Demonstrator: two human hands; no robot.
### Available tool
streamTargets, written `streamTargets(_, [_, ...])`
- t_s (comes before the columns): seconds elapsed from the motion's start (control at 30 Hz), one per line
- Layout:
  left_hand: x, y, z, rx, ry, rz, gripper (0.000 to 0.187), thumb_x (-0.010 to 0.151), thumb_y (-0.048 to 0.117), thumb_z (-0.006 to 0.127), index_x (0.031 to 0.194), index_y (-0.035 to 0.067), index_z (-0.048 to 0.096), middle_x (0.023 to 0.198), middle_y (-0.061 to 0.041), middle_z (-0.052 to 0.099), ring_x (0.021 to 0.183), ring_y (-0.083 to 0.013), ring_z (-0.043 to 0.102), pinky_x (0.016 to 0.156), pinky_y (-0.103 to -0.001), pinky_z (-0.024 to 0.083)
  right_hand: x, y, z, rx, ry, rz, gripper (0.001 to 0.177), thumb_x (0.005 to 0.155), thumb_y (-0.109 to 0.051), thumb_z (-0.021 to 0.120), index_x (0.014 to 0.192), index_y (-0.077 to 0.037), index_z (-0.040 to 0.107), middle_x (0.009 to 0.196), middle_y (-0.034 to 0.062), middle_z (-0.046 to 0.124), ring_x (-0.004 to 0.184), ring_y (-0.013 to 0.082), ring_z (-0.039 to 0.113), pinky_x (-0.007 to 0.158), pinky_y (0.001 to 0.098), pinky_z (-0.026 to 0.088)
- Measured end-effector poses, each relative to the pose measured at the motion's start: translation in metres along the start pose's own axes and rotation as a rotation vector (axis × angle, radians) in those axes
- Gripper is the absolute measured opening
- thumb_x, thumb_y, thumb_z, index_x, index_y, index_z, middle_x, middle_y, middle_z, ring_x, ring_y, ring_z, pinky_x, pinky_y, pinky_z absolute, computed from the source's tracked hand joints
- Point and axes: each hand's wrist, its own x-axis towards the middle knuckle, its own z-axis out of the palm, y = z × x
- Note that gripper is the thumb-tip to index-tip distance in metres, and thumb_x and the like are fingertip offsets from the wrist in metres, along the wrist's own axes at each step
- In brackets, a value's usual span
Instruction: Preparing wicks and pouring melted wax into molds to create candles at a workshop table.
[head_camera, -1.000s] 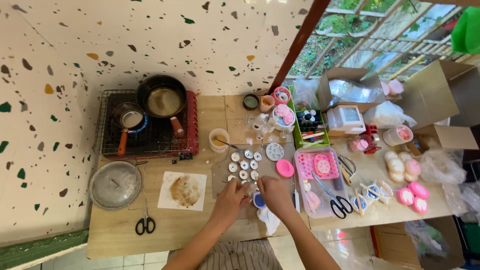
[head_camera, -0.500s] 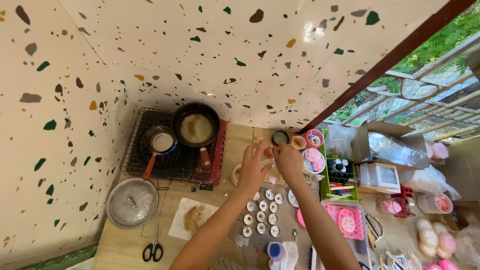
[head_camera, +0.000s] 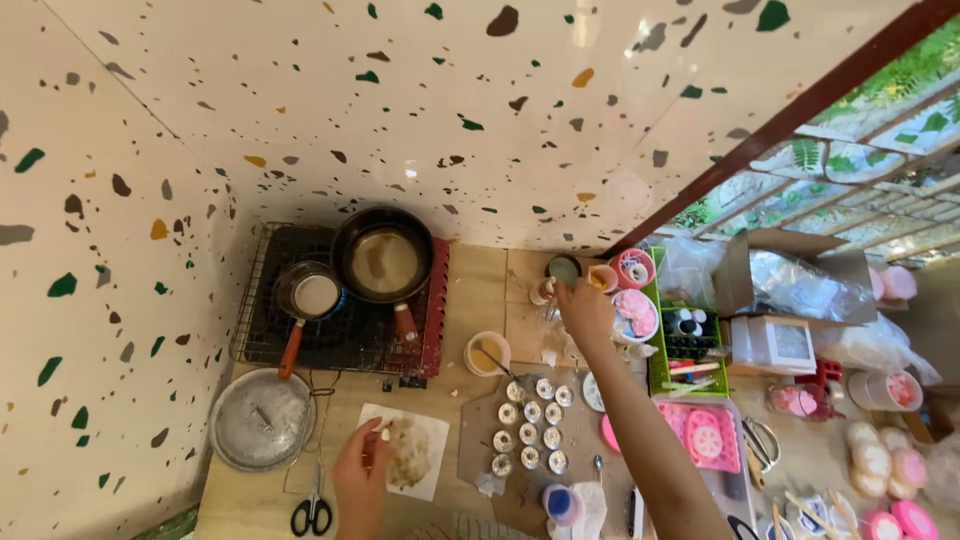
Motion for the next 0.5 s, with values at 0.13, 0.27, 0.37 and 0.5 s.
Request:
streamTargets(0.13, [-0.005, 0.014, -0.023, -0.011, 0.087, 0.085, 0.034, 0.096, 0.015, 0.060, 0.127, 0.002, 0.067, 0.093, -0.009, 0.072, 0.074, -0.0157, 0.068, 0.062, -0.031, 0.056, -0.038, 0.060, -0.028, 0.227, 0.240, -0.214, 0.020, 0.090, -0.023, 0.067, 0.096, -0.006, 0.075, 0.089, 0.0184, 0.075, 0.081, 0.0362, 0.072, 0.072, 0.0491, 0.056])
streamTargets(0.27, [-0.012, 0.008, -0.043, -0.034, 0.147, 0.153, 0.033, 0.098, 0.018, 0.061, 0.125, 0.000, 0.067, 0.091, -0.008, 0.071, 0.074, -0.0151, 0.068, 0.064, -0.030, 0.055, -0.089, 0.093, -0.109, 0.294, 0.220, -0.125, 0.016, 0.090, -0.011, 0.071, 0.103, -0.003, 0.076, 0.089, 0.0176, 0.075, 0.075, 0.0274, 0.073, 0.071, 0.0404, 0.057])
streamTargets(0.37, [-0.028, 0.007, -0.059, -0.039, 0.180, 0.225, 0.031, 0.102, 0.020, 0.061, 0.125, 0.000, 0.067, 0.089, -0.007, 0.071, 0.075, -0.0141, 0.068, 0.067, -0.028, 0.053, -0.142, 0.101, -0.165, 0.589, 0.255, -0.005, 0.015, 0.098, -0.009, 0.071, 0.110, 0.001, 0.072, 0.090, 0.0094, 0.075, 0.070, 0.0121, 0.067, 0.060, 0.0285, 0.054])
streamTargets(0.5, [-0.036, -0.006, -0.070, -0.168, 0.231, 0.231, 0.030, 0.105, 0.019, 0.060, 0.127, 0.000, 0.066, 0.091, -0.007, 0.070, 0.075, -0.0119, 0.068, 0.067, -0.026, 0.054, -0.184, 0.117, -0.188, 0.615, 0.360, 0.000, 0.012, 0.101, -0.006, 0.073, 0.108, 0.003, 0.072, 0.088, 0.0044, 0.071, 0.068, 0.0066, 0.061, 0.059, 0.0239, 0.049])
